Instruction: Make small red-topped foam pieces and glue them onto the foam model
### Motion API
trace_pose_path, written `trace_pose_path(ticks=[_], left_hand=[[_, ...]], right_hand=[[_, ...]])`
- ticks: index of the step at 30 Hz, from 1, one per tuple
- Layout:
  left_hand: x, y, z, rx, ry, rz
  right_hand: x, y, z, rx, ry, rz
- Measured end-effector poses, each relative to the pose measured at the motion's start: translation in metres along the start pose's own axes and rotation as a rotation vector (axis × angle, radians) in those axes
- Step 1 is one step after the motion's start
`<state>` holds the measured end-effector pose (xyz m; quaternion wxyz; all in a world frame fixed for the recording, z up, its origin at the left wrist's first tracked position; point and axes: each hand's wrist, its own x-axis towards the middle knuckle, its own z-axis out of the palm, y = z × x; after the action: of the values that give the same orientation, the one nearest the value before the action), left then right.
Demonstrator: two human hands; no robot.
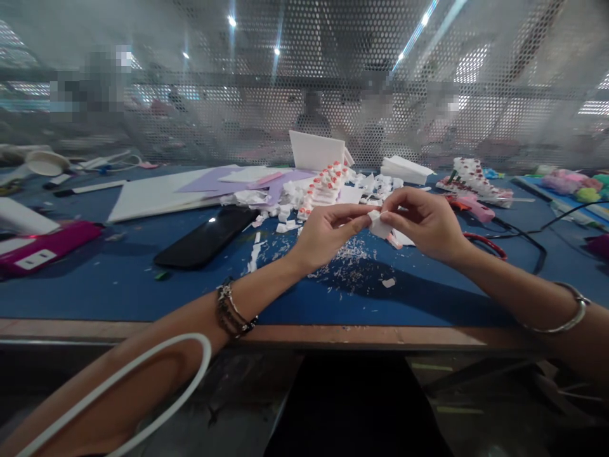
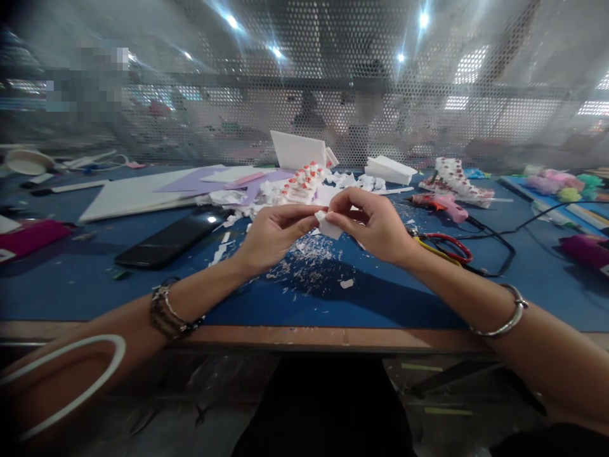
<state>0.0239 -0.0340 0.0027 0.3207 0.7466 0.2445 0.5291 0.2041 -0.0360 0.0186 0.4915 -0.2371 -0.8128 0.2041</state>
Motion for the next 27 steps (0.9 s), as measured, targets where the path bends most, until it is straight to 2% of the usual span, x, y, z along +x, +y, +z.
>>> trace_pose_path(ticks=[5, 12, 16, 19, 23, 27], left_hand=[[0.000, 0.000, 0.002, 0.059, 0.037, 0.099], [-0.004, 0.005, 0.005, 0.065, -0.006, 0.062], [0.000, 0.005, 0.003, 0.057, 0.023, 0.009], [0.003, 0.001, 0.000, 0.031, 0.048, -0.049], [0.005, -0.004, -0.003, -0.055, -0.011, -0.081], [0.005, -0.006, -0.004, -0.081, -0.064, -0.107]], right_hand=[[-0.001, -0.002, 0.001, -0.151, 0.046, -0.089], [-0.003, -0.003, 0.004, -0.228, 0.089, -0.105], [-0.003, -0.003, 0.003, -0.188, 0.049, -0.092], [-0.001, -0.005, -0.001, -0.237, -0.009, -0.142], [0.003, -0.008, -0.009, -0.348, -0.081, -0.237], [0.003, -0.009, -0.013, -0.410, -0.085, -0.314]])
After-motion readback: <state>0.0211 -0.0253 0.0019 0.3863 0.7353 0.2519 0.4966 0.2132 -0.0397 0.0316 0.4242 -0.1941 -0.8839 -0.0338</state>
